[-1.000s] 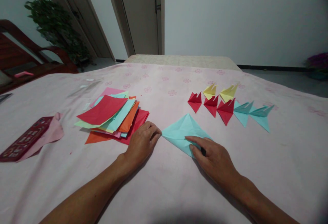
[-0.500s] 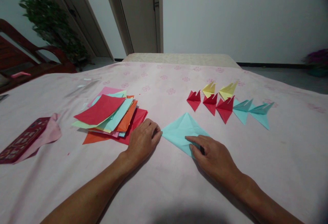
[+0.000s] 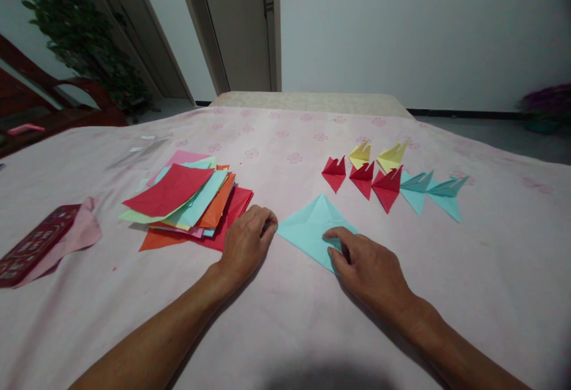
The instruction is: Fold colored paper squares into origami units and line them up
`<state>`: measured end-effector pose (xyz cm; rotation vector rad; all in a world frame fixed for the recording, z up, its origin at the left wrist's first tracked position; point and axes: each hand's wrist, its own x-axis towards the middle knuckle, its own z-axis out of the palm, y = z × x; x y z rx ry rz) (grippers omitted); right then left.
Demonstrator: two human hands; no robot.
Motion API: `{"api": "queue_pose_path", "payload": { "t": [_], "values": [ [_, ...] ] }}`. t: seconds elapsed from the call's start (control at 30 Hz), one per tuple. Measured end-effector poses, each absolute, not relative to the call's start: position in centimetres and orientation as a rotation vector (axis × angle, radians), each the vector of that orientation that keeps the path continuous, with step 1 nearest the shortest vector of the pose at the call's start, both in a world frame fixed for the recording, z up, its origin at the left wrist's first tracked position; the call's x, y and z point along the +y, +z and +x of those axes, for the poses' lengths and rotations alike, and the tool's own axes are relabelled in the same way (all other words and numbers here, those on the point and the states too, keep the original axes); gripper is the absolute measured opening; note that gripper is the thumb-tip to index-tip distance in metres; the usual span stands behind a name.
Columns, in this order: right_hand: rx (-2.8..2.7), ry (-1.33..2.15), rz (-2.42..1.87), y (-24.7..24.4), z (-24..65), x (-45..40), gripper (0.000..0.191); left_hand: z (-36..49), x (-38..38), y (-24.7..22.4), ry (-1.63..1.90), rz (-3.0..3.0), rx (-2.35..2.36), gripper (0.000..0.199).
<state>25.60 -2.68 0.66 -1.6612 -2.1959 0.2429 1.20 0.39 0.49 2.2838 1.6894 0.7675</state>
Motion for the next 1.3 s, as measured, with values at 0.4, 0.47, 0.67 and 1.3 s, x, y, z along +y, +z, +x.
{"api": "queue_pose_path", "payload": {
  "t": [0.4, 0.47, 0.67, 1.3],
  "values": [
    [-2.502, -0.279, -1.363, 1.8, 26.0, -3.4, 0.025, 2.0, -1.2, 0.5, 0.361, 2.827, 1.523, 0.016],
    [-2.541, -0.269, -1.373, 1.7, 26.3, -3.5, 0.028, 2.6, -2.3, 0.5, 0.277, 2.872, 1.562, 0.024],
    [-2.516, -0.299, -1.404, 1.3, 26.5, -3.6, 0.024, 4.9, -5.9, -0.6, 0.322, 2.867, 1.624, 0.054],
    [-1.993, 0.483, -1.802, 2.5, 26.8, 2.1, 0.073, 4.6, -6.7, -0.3, 0.411, 2.700, 1.496, 0.059]
  ]
}}
